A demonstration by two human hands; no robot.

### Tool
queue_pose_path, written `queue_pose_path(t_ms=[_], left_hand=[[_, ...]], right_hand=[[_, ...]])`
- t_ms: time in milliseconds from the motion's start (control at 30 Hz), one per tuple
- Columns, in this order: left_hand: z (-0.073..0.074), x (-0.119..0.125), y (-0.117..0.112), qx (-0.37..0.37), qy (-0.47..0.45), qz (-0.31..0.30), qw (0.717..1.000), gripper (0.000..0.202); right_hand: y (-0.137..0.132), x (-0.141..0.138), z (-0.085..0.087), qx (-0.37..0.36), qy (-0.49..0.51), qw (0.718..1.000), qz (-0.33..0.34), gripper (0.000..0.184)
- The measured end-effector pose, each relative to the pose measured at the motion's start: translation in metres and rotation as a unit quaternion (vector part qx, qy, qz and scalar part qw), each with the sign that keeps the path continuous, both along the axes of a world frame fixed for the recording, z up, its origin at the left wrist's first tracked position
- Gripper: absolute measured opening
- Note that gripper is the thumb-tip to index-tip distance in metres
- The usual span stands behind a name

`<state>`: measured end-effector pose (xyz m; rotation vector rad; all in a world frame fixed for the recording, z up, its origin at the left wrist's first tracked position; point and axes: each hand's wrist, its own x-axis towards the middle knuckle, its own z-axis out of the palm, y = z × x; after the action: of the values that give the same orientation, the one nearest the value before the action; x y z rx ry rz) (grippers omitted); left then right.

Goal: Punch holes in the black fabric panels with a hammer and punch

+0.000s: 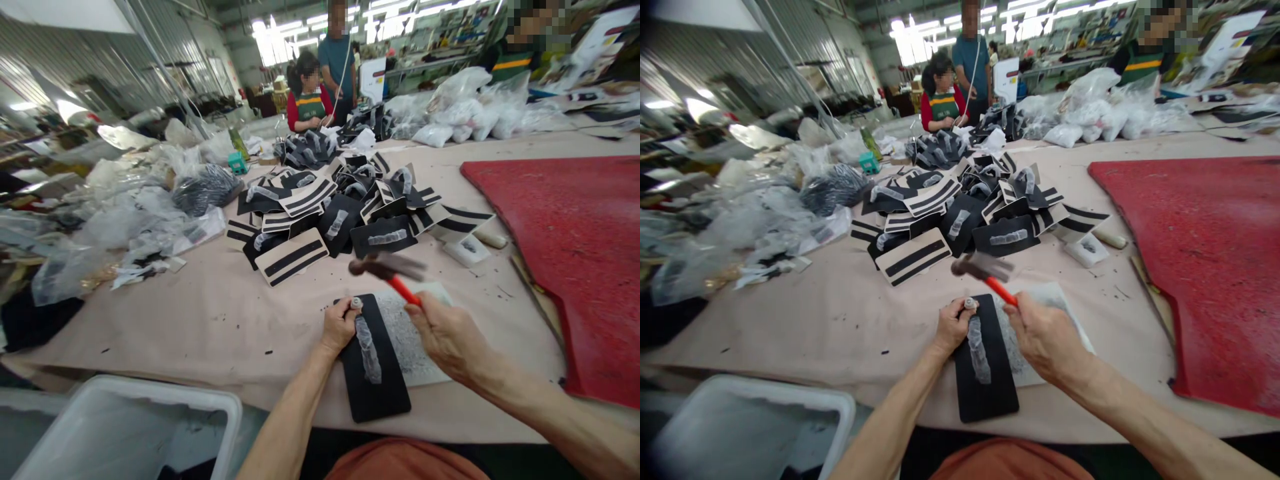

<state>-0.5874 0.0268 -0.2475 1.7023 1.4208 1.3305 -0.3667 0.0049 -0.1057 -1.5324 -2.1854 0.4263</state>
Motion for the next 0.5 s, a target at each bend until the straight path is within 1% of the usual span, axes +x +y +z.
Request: queue_pose_path(t_ms=[67,100,133,167,200,233,267,300,333,367,433,467,500], left_hand=[[0.001,0.0,0.0,0.003,0.01,0.002,1.0,0.016],[0.001,0.001,0.0,0.003,0.013,0.003,1.0,0.015],[0.0,0.001,-0.001,0.003,0.014,0.002,1.0,0.015],[0.0,0.001,-0.001,0.002,0.011,0.001,1.0,0.015],[-0.001,0.001,-0.001,0.001,0.006,0.0,1.0,0.015],[-0.001,0.001,-0.001,-0.001,0.001,-0.001,1.0,0.016],[-0.002,0.001,-0.001,-0.004,-0.001,-0.001,1.0,0.017],[-0.002,0.001,-0.001,-0.007,0.0,-0.001,1.0,0.017],[-0.002,0.001,-0.001,-0.012,0.003,0.001,1.0,0.017],[-0.002,0.001,0.0,-0.017,0.01,0.003,1.0,0.017],[0.0,0.0,0.0,-0.026,0.024,0.006,0.999,0.016],[0.001,0.0,0.0,-0.027,0.028,0.006,0.999,0.015],[0.003,0.0,-0.001,-0.026,0.028,0.005,0.999,0.015]], right_hand=[[0.004,-0.001,0.004,-0.02,-0.103,0.993,0.061,0.032],[0.005,-0.002,0.011,-0.026,-0.125,0.989,0.079,0.032],[0.006,-0.002,0.021,-0.017,-0.12,0.989,0.082,0.033],[0.006,-0.003,0.033,0.003,-0.089,0.993,0.072,0.034],[0.005,-0.005,0.045,0.033,-0.037,0.998,0.047,0.036],[0.004,-0.007,0.054,0.067,0.027,0.997,0.006,0.037],[0.003,-0.008,0.059,0.095,0.08,0.992,-0.035,0.038],[0.001,-0.009,0.059,0.106,0.113,0.986,-0.059,0.04],[0.0,-0.01,0.053,0.104,0.123,0.985,-0.064,0.042],[-0.001,-0.01,0.044,0.096,0.115,0.987,-0.055,0.043],[-0.002,-0.007,0.019,0.035,0.052,0.998,0.001,0.041],[-0.001,-0.004,0.008,-0.01,0.017,1.0,0.019,0.038],[0.001,-0.001,-0.002,-0.057,-0.009,0.998,0.021,0.035]])
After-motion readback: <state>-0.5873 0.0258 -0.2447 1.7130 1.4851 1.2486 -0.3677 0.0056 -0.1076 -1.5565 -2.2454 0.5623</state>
